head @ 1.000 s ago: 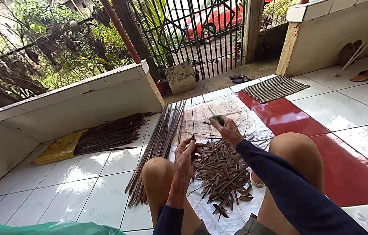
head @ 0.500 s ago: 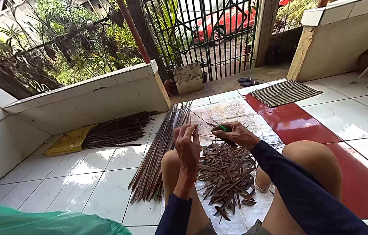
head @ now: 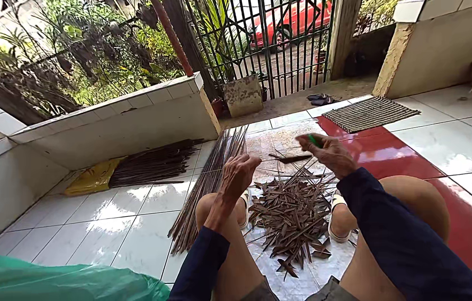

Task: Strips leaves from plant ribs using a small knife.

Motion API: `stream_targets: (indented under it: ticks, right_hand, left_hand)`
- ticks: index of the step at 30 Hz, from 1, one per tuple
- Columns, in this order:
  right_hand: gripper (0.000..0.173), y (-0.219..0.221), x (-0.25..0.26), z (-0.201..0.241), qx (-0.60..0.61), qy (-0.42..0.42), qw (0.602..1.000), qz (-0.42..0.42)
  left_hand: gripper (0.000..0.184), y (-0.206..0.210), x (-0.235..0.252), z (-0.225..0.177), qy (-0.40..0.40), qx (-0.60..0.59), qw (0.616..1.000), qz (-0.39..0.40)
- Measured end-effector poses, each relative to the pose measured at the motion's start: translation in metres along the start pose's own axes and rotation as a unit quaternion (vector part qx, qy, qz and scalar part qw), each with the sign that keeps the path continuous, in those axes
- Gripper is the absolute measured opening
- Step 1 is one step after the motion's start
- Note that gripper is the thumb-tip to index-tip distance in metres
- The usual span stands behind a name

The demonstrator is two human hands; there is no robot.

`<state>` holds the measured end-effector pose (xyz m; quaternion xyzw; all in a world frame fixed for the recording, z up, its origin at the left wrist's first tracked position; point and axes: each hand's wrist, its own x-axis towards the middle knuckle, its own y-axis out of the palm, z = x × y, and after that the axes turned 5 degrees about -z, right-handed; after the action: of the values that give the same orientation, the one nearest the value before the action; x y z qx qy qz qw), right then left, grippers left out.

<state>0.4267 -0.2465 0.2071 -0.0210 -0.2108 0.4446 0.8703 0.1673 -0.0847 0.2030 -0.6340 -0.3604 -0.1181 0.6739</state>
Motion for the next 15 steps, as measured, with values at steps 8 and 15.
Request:
stream_targets:
  ticks: [8,15]
  right_hand:
    - [0.039,0.027,-0.006,-0.013,-0.040,-0.021,0.995,-0.094]
    - [0.034,0.080,-0.023,-0.018,-0.090,-0.057,0.994,0.022]
  left_hand:
    - [0.024,0.002,0.012,0.006,-0.153,-0.026,0.988,-0.015]
    - [0.023,0.008,0.010,-0.005,-0.160,-0.018,0.987,-0.016]
